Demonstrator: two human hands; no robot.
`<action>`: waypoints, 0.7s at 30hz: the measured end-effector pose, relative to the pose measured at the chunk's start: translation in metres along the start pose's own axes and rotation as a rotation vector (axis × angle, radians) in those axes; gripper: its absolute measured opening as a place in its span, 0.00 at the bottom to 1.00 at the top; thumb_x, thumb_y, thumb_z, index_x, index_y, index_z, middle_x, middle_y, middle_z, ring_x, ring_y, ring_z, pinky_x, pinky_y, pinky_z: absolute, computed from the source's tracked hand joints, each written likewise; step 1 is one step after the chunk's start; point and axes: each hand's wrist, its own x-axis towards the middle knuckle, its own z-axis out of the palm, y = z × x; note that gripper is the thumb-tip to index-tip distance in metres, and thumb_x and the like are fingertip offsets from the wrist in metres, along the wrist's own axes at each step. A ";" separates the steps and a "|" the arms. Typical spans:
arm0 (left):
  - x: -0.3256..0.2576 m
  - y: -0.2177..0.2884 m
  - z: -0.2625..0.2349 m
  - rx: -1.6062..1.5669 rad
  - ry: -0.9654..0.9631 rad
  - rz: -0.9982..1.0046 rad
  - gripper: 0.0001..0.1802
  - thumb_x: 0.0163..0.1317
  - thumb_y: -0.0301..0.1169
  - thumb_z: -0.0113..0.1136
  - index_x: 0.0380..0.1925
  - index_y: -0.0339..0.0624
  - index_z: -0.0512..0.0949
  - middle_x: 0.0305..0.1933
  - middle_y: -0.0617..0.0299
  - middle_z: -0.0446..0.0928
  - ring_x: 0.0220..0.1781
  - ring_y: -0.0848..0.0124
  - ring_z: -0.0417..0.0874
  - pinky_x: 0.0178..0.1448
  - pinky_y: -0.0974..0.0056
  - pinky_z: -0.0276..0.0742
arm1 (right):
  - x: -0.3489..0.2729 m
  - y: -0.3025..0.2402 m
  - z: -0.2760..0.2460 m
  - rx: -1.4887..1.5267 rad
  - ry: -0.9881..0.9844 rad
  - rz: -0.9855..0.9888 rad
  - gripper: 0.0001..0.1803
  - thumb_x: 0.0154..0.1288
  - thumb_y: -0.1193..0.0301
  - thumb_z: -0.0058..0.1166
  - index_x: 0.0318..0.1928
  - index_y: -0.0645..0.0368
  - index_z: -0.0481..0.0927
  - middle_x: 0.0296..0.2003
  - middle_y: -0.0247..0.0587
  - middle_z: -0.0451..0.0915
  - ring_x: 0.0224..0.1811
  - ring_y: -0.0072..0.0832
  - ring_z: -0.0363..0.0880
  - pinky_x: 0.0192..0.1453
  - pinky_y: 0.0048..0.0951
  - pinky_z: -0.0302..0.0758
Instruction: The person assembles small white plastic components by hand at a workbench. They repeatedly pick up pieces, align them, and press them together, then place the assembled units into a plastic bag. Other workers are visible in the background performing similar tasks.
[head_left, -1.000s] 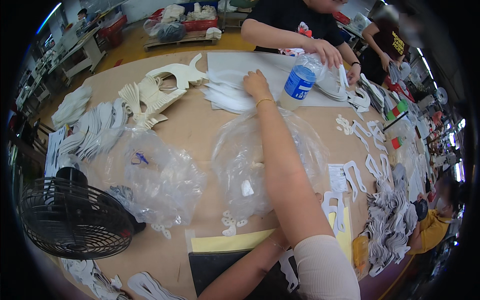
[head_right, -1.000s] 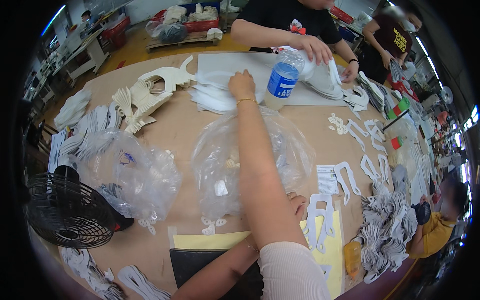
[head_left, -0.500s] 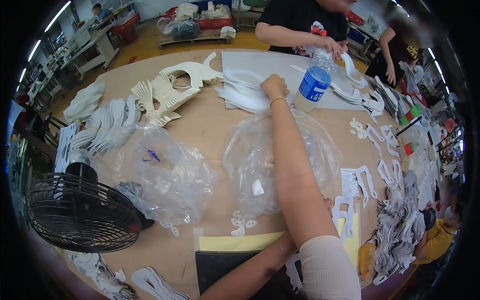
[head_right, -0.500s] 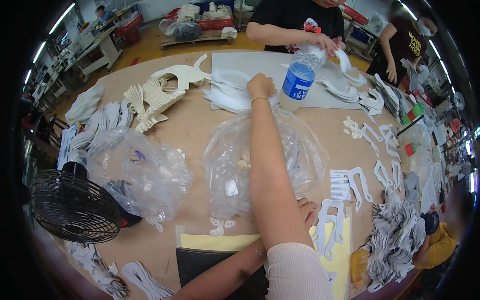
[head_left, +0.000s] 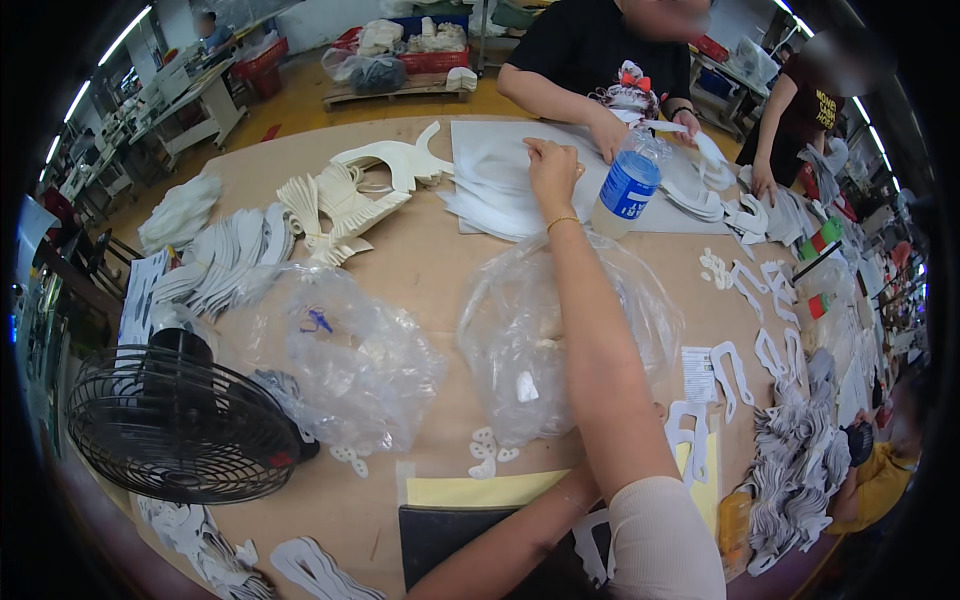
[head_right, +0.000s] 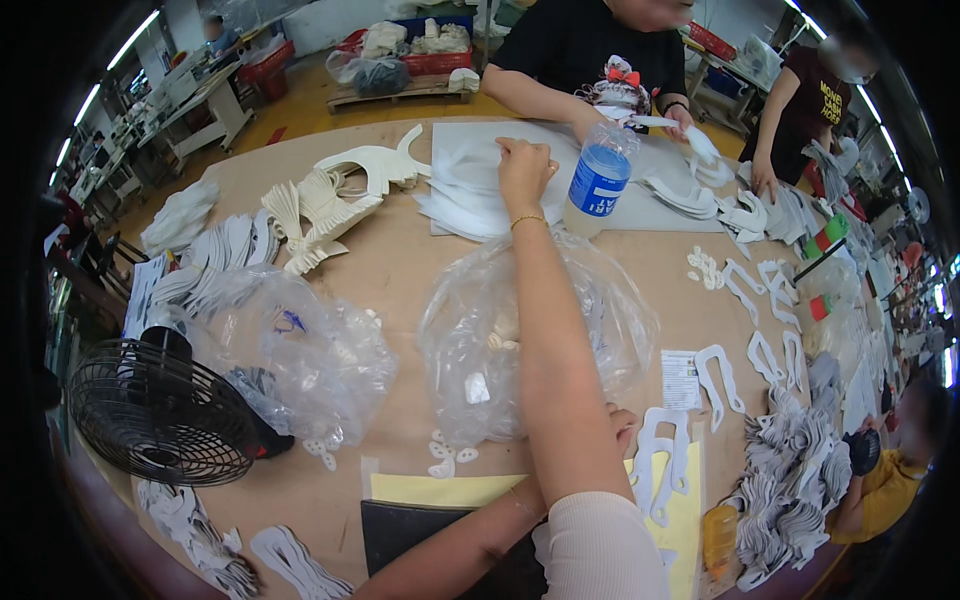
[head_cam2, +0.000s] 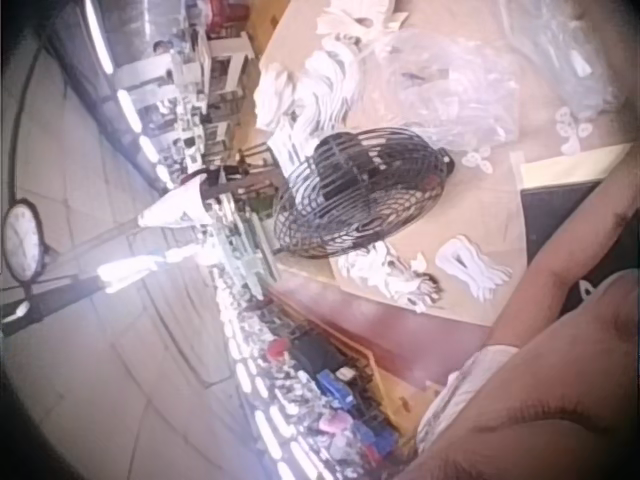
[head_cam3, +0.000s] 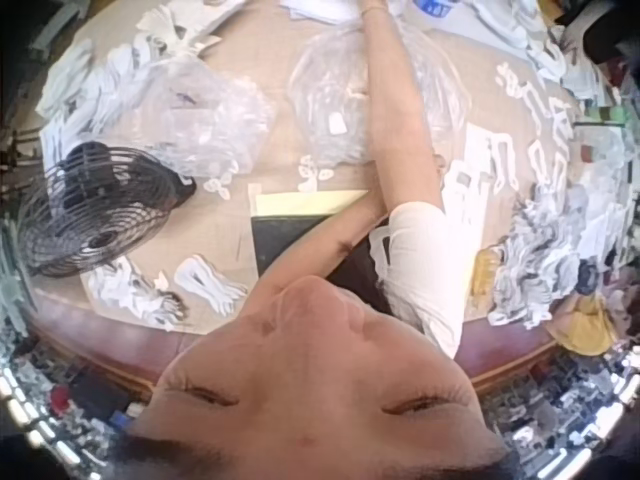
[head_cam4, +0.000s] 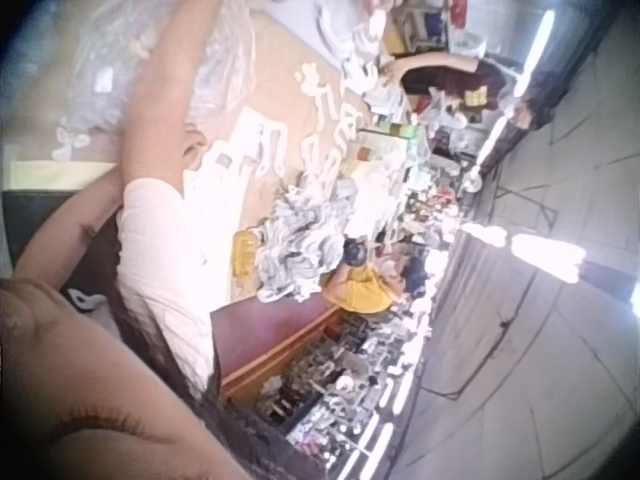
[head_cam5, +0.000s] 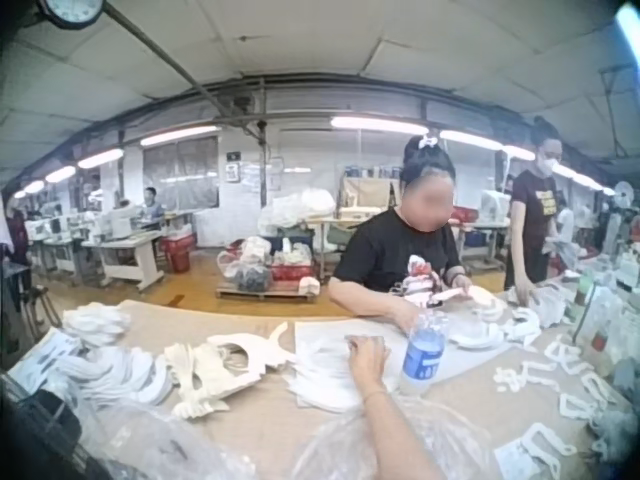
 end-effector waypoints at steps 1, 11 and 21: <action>-0.004 -0.013 0.006 -0.055 0.034 0.050 0.09 0.67 0.28 0.57 0.45 0.39 0.78 0.37 0.57 0.77 0.40 0.63 0.77 0.45 0.60 0.73 | 0.002 -0.003 -0.001 0.018 0.016 -0.075 0.11 0.65 0.71 0.57 0.40 0.42 0.91 0.34 0.33 0.88 0.40 0.35 0.84 0.54 0.47 0.69; -0.005 -0.005 -0.015 -0.279 0.002 -0.007 0.17 0.60 0.38 0.64 0.44 0.38 0.79 0.43 0.50 0.82 0.46 0.52 0.82 0.49 0.53 0.77 | 0.057 -0.038 -0.021 0.784 -0.113 0.214 0.12 0.64 0.76 0.55 0.43 0.58 0.89 0.31 0.41 0.88 0.31 0.24 0.84 0.40 0.24 0.78; 0.006 0.003 -0.017 -0.048 -0.026 -0.043 0.20 0.67 0.42 0.54 0.48 0.36 0.78 0.45 0.44 0.82 0.49 0.47 0.82 0.49 0.51 0.78 | 0.074 -0.044 -0.058 0.836 -0.559 0.063 0.11 0.61 0.80 0.54 0.41 0.62 0.88 0.32 0.41 0.86 0.36 0.22 0.83 0.40 0.22 0.78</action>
